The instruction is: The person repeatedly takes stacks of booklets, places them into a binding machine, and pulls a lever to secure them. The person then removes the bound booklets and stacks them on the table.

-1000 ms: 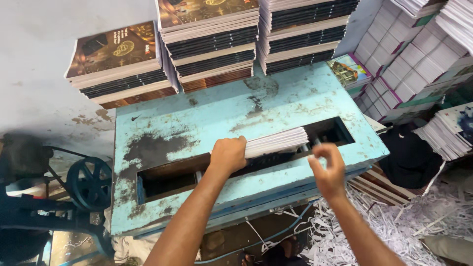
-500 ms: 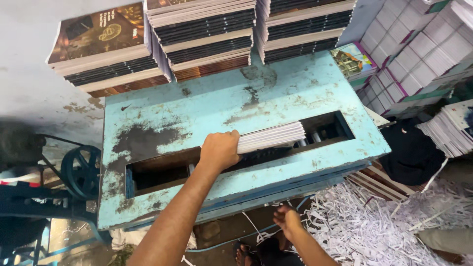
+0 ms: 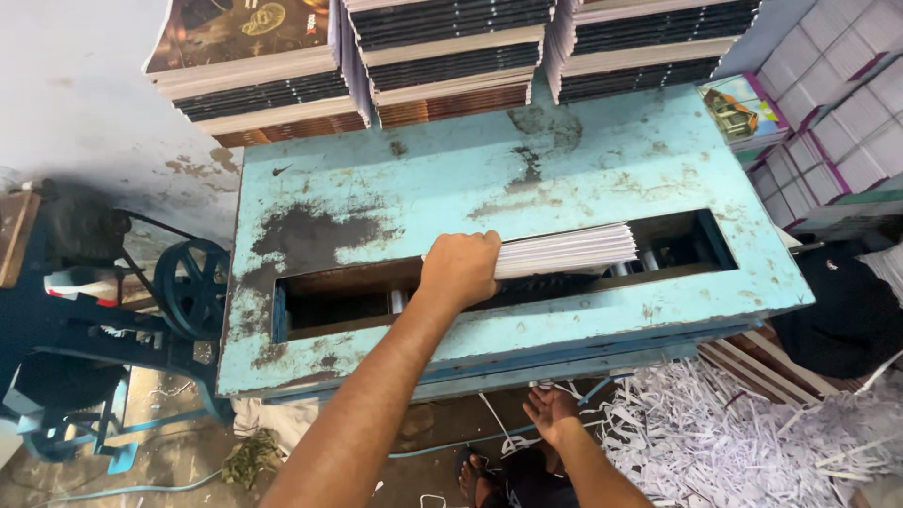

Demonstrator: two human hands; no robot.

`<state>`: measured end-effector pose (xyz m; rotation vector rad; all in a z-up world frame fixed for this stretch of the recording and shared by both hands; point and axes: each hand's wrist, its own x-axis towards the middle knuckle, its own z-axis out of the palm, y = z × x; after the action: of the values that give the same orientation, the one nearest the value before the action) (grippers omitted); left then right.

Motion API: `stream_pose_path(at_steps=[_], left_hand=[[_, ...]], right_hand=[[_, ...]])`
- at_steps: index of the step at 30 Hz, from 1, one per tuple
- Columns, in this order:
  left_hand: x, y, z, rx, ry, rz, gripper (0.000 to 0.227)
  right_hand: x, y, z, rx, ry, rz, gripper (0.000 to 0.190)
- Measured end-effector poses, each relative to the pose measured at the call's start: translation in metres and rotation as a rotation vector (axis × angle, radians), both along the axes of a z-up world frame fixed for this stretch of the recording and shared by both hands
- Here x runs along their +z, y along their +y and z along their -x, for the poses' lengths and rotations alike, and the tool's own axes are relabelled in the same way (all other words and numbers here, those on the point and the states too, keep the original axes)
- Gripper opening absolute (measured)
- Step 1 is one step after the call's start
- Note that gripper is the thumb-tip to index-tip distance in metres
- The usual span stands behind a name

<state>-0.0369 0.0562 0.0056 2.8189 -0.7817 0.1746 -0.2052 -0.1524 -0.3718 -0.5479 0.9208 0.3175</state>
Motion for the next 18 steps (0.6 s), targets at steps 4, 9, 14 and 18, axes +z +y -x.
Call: stream_pose_path(at_steps=[4,9,14,18], left_hand=[[0.001,0.000,0.002,0.002,0.030,-0.015,0.036],[0.005,0.000,0.002,0.003,0.037,0.002,0.035],[0.007,0.001,-0.001,-0.003,0.053,-0.014,0.037],[0.006,-0.001,0.000,0.001,0.058,-0.010,0.036]], right_hand=[[0.003,-0.001,-0.001,0.022,-0.012,0.022,0.044],[-0.007,-0.002,-0.003,0.071,-0.031,0.017,0.038],[-0.005,-0.001,-0.003,0.097,-0.036,0.034,0.041],[0.019,-0.008,-0.001,0.494,0.051,0.289,0.050]])
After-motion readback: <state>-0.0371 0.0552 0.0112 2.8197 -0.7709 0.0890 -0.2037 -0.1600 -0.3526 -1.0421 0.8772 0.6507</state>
